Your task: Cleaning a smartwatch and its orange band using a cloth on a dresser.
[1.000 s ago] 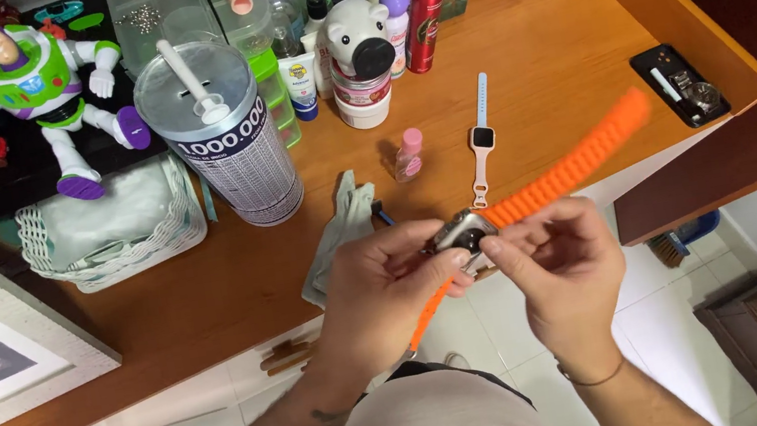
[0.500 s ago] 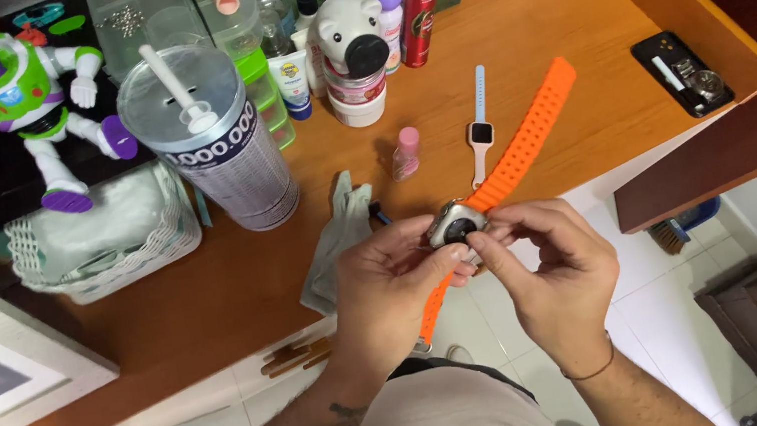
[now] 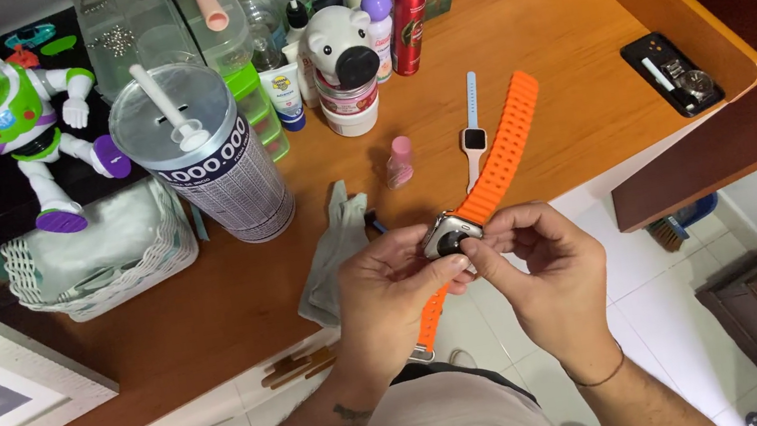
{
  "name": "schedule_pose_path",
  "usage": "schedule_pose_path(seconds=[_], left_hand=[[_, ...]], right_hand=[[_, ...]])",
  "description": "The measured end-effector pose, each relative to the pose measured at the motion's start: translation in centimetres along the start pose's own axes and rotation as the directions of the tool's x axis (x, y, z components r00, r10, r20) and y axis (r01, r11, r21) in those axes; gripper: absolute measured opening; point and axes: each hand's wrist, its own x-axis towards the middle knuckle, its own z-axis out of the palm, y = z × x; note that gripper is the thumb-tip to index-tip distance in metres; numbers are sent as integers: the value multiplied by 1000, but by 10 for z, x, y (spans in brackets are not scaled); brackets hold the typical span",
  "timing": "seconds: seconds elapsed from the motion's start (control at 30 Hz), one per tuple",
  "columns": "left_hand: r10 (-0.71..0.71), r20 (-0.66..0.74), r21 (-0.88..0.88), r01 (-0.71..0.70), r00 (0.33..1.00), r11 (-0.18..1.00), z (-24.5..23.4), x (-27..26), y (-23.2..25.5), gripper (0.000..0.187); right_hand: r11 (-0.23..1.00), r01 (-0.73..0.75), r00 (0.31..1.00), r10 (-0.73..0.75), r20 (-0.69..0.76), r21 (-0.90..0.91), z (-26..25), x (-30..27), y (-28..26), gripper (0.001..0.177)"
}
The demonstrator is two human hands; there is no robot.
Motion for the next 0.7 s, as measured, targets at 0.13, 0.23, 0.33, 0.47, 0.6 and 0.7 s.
schedule_pose_path(seconds=[0.13,0.23,0.33,0.47,0.6,0.7], left_hand=[[-5,0,10,5,1000,1000,2,0,2,28],[-32,6,30,32,999,999,3,0,4,27],[-55,23,42,54,998,998,2,0,3,24],[-34,65,47,31,997,998,1,0,0,21],[-42,77,33,40,996,999,2,0,-1,20],[-53,71,41,50,996,998,2,0,-2,21]], right_hand=[[996,-83,996,84,-32,12,1,0,-3,21],[995,-100,994,99,-51,-7,3,0,-7,21],[998,-24,998,21,-57,-63,3,0,-9,23],[985,98,993,-106,-46,-142,5,-1,-12,24],[965,166,983,-179,-50,-203,6,-1,-14,24],[938,205,971,-231,-62,-278,7,-2,-12,22]])
